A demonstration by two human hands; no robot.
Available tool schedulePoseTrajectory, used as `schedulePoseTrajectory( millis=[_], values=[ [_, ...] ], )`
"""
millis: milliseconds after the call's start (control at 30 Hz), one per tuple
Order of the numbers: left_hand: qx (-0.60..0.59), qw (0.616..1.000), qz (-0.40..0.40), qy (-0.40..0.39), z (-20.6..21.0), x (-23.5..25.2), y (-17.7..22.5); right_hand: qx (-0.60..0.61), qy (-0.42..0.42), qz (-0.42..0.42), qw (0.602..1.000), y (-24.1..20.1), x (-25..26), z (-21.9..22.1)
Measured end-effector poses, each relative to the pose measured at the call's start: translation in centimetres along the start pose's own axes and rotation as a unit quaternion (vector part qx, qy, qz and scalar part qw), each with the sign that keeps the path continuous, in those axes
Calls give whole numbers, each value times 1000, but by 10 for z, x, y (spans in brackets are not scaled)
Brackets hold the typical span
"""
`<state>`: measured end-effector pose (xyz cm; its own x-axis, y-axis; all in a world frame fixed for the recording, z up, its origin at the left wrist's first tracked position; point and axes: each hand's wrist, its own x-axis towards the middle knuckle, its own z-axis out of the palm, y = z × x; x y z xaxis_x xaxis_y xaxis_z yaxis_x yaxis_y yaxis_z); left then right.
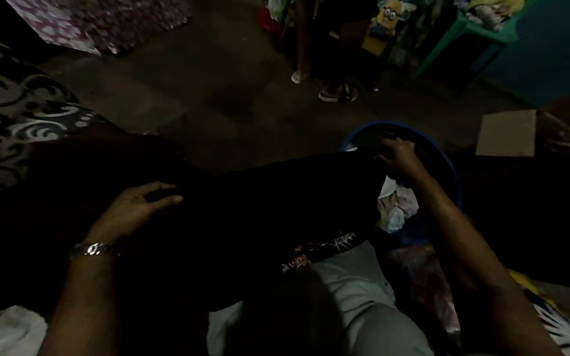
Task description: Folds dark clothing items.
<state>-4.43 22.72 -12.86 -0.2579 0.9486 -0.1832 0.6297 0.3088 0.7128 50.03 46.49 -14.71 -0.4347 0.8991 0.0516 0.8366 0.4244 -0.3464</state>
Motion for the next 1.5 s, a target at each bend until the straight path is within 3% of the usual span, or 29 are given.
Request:
schedulePoseTrajectory(
  millis=[133, 233, 333, 400, 500, 567, 633, 700, 767, 833, 1000, 1100, 1200, 1333, 1400, 1433, 1500],
  values=[
    [34, 973, 209, 91, -2, -44, -5, 15, 58, -4, 998, 8, -41, -3],
    [-34, 958, 275, 76, 11, -84, -13, 22, 74, 17, 997, 8, -82, -6],
    [-60, 969, 238, 14, 27, -126, -18, 27, 96, -1, 995, 21, -123, 10],
    [-47, 978, 201, -32, 42, -148, -28, 19, 62, 5, 998, 28, -149, 23],
    [-5, 989, 130, -72, 64, -169, -44, 15, -120, 57, 991, 32, -172, 37],
    [8, 996, 84, -26, 76, -174, -51, 27, -190, 66, 979, 32, -176, 43],
    [1, 998, 28, 55, 86, -173, -43, 52, -164, 73, 982, 22, -172, 42],
    [-18, 996, -36, 74, 95, -167, -27, 73, -68, 37, 994, 6, -161, 42],
    [-34, 996, -74, 47, 104, -162, -19, 94, 1, -18, 995, -26, -144, 46],
    [-41, 995, -93, 24, 111, -157, -19, 112, 18, -91, 989, -72, -127, 52],
    [-65, 983, -160, 57, 114, -155, -24, 141, -136, -225, 954, -185, -102, 83],
    [-99, 972, -203, 58, 109, -157, -25, 149, -250, -219, 931, -239, -93, 103],
    [-200, 958, -184, 92, 105, -164, -21, 179, -318, -171, 915, -272, -91, 120],
    [-386, 909, -26, 155, 109, -164, -25, 303, -329, -156, 881, -288, -97, 135],
    [-425, 888, 22, 176, 109, -159, -27, 363, -323, -130, 864, -290, -98, 127],
    [-408, 894, 13, 186, 108, -157, -26, 384, -316, -115, 860, -290, -98, 122],
    [-306, 934, -88, 161, 104, -154, -20, 413, -294, -83, 858, -286, -97, 124]
  ],
)
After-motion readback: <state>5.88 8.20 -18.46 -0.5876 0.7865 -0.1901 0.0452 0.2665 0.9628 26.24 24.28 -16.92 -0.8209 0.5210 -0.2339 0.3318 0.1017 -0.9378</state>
